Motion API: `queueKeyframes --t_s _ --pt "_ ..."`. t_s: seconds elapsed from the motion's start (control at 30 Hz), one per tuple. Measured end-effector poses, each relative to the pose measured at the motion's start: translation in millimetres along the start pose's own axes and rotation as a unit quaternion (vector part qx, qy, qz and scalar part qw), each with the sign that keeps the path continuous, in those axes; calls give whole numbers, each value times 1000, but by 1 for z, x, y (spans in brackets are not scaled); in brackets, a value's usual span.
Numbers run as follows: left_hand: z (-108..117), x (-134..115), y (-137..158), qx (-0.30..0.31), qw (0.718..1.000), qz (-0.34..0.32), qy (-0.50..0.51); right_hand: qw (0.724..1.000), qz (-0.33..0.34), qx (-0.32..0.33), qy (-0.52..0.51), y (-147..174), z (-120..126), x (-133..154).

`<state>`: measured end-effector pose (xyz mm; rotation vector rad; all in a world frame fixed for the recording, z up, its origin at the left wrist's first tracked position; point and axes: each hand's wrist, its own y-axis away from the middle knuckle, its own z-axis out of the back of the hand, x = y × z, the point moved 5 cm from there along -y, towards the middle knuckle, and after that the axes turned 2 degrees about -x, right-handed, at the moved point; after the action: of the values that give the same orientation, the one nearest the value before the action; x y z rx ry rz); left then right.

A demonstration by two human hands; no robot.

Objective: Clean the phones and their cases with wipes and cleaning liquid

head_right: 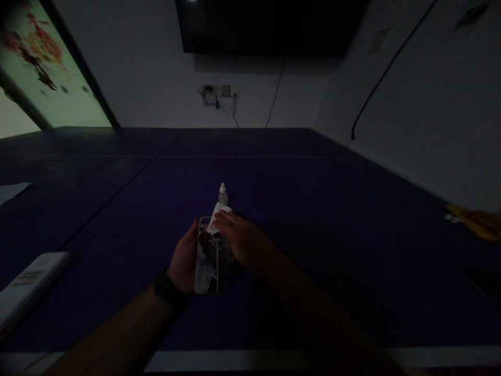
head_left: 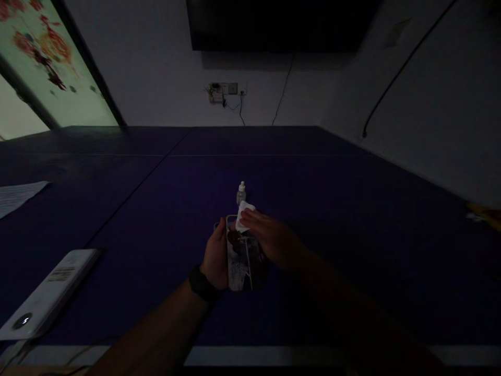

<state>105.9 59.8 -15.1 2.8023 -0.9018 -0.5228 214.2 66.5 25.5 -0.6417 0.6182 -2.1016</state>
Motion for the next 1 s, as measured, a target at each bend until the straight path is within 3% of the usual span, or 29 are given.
queueKeyframes --t_s 0.2,0.4,0.6,0.8,1.0 --pt "2 -2 1 -3 1000 -12 19 992 109 38 -42 3 -5 20" --pt "-4 0 5 13 998 11 -57 999 30 17 4 4 5 -10" --pt "-5 -14 6 -24 997 -74 -11 994 102 39 -17 6 7 9" --pt "-9 -5 8 -9 999 -14 -41 997 44 -21 61 3 10 -9" --pt "-4 -16 4 -32 997 -73 -24 989 130 57 -46 1 13 27"
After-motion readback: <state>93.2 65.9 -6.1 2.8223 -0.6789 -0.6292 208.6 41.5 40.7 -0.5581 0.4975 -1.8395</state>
